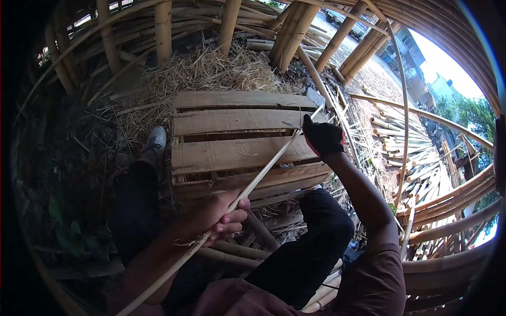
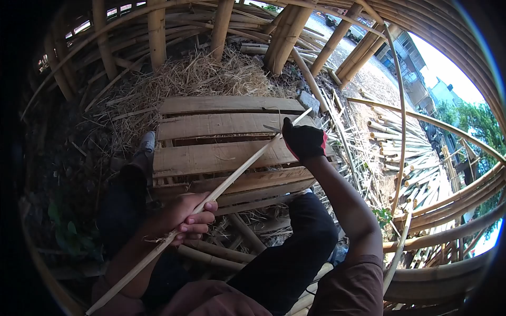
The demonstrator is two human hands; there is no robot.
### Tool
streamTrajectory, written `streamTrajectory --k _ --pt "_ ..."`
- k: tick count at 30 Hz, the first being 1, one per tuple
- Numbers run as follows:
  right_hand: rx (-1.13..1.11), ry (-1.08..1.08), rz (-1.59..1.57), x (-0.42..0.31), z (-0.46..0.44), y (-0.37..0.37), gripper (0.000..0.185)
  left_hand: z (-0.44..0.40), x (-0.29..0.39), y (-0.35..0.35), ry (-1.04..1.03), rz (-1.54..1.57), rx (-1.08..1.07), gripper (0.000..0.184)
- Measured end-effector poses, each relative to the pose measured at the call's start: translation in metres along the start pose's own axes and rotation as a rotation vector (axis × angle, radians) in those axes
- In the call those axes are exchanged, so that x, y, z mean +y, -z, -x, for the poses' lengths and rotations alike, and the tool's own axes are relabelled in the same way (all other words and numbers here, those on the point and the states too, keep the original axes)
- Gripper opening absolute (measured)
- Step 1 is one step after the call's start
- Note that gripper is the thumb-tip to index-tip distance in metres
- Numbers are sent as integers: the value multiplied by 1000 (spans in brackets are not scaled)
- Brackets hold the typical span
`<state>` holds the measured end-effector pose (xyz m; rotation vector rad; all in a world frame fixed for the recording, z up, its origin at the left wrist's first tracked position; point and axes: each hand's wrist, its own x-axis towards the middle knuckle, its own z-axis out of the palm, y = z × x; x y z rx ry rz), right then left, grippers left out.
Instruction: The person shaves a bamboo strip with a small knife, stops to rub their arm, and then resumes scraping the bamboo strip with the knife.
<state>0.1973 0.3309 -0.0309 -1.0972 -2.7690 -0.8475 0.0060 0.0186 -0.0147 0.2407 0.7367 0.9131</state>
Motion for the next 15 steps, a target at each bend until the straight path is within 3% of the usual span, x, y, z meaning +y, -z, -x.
streamTrajectory --k 1,2,3,4,7,9,11,13,15 --pt "94 2 -37 -9 14 1 42 2 2 0 -3 -12 1 30" --pt "31 -19 -246 -19 25 -2 38 5 1 0 -2 -3 3 31" --pt "-95 -45 -252 -42 41 33 36 7 0 1 -2 19 6 31" --pt "34 -26 -302 -58 59 35 37 7 -1 -1 -6 23 9 32" --pt "43 163 -387 -77 83 71 32 6 0 -7 -7 -11 53 32" --pt "431 299 -238 -51 59 25 30 11 -5 -9 -12 -40 42 32" --pt "157 36 -282 51 5 -96 36 10 -17 -10 28 -50 20 32" --pt "-31 -31 -107 31 -5 -23 42 -2 -6 -8 13 71 -39 32" --pt "-259 -174 -182 19 -17 -9 50 2 -8 -7 -4 71 -23 32"
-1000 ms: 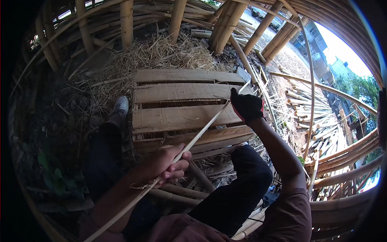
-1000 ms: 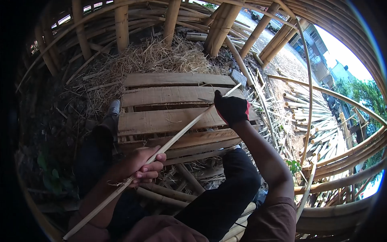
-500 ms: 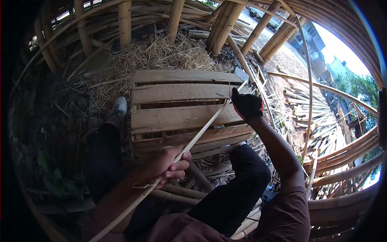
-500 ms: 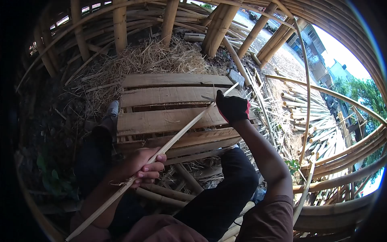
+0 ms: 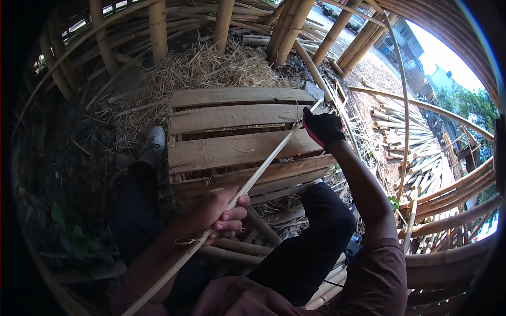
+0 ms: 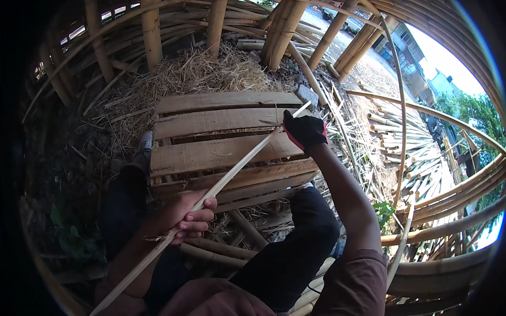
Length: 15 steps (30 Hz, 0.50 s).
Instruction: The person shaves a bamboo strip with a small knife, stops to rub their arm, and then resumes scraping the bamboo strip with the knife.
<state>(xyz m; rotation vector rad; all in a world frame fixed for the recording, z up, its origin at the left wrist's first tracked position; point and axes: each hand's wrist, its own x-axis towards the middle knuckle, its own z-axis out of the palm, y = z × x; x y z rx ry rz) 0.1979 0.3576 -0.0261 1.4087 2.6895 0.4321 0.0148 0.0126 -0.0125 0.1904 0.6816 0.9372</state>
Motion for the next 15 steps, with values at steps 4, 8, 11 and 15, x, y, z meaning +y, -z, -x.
streamTrajectory --k 4,8,11,15 --pt "-33 -152 -113 -26 42 27 65 18 10 0 25 -40 33 30" --pt "55 71 -118 8 38 -3 66 13 0 0 33 -121 59 31" --pt "-416 48 -997 39 29 -16 61 11 1 0 17 -124 39 32" --pt "-750 -17 -1114 37 32 19 49 8 -3 -3 9 -136 66 32"
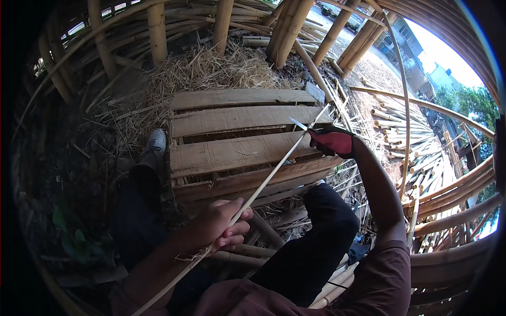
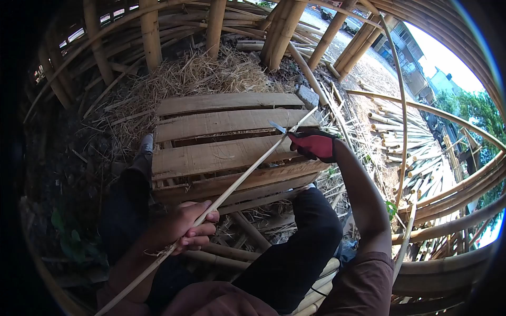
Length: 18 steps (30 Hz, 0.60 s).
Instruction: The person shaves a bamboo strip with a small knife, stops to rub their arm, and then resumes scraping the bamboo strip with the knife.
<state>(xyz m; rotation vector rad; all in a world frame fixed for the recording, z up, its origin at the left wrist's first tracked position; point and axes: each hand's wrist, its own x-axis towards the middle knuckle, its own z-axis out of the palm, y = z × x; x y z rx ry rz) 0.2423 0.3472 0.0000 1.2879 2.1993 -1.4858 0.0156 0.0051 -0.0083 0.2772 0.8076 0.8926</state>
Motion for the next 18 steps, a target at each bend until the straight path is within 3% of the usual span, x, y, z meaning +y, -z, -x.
streamTrajectory --k 4,9,13,15,18 --pt "2 -1 15 -5 -6 3 37 -3 0 0 3 28 7 32" --pt "160 -106 92 -4 -16 2 15 -2 0 1 2 23 -4 32" --pt "257 -65 -1 19 -32 0 13 -4 -2 3 -11 4 -5 31" --pt "380 50 137 26 -37 -2 12 -3 -2 3 -9 5 -7 31" --pt "295 11 58 20 -31 -2 17 -2 -1 1 -12 -3 -2 32"
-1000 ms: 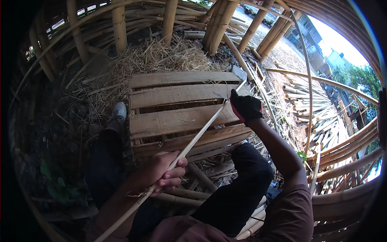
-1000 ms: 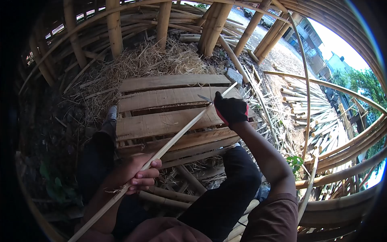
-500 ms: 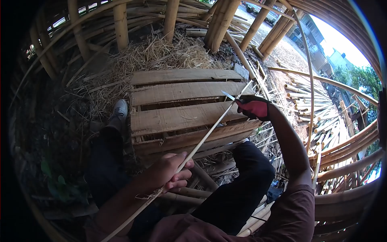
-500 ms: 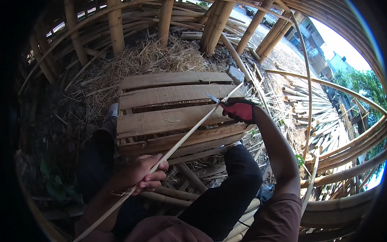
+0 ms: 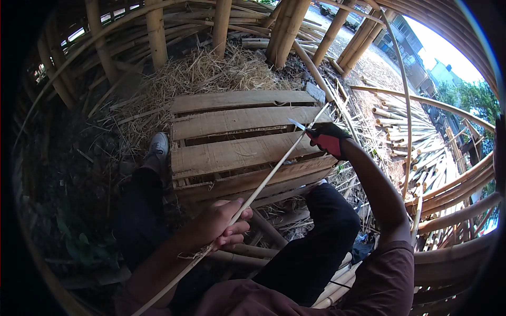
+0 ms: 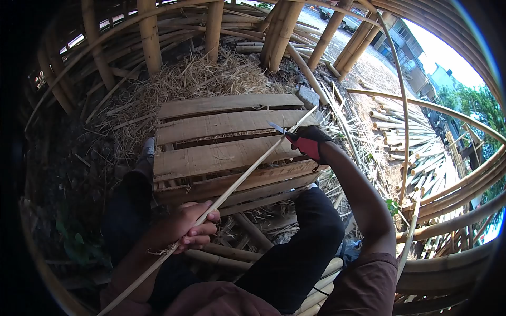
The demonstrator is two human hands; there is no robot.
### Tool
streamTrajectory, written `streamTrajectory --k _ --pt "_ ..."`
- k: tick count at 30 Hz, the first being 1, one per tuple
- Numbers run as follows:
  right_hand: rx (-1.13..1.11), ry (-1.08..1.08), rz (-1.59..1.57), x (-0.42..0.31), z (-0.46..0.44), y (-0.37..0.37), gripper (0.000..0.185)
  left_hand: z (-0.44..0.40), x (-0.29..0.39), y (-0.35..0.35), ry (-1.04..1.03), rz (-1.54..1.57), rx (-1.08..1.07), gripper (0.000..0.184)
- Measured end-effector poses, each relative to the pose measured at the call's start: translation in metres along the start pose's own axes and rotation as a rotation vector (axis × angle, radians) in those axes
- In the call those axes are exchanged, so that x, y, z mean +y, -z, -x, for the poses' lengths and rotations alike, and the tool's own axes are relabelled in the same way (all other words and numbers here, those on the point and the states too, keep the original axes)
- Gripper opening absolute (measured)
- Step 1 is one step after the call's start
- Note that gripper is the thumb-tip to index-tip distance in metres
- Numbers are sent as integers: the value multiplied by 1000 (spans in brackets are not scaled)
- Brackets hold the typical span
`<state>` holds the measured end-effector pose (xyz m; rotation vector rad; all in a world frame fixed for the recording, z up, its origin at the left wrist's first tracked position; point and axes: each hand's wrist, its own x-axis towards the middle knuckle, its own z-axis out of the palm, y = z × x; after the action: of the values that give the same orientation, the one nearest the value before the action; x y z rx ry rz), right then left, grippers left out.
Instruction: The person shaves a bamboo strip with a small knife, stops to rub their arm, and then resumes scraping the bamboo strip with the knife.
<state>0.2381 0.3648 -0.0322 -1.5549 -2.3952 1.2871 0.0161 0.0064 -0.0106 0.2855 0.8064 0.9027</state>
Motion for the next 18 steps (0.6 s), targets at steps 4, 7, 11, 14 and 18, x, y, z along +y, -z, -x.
streamTrajectory --k 4,7,11,14,18 --pt "-359 -180 -256 -13 7 17 26 -1 0 1 -6 -26 -3 32" --pt "-540 -146 -309 -23 3 20 40 3 6 -4 13 -32 14 32" --pt "-512 -227 -149 -35 -1 11 48 1 4 -2 22 -42 28 33" --pt "-446 -238 -20 -30 -9 9 47 -3 -1 2 -5 -38 15 32" --pt "-432 -180 193 -36 -16 7 44 -3 0 1 16 -50 23 32"
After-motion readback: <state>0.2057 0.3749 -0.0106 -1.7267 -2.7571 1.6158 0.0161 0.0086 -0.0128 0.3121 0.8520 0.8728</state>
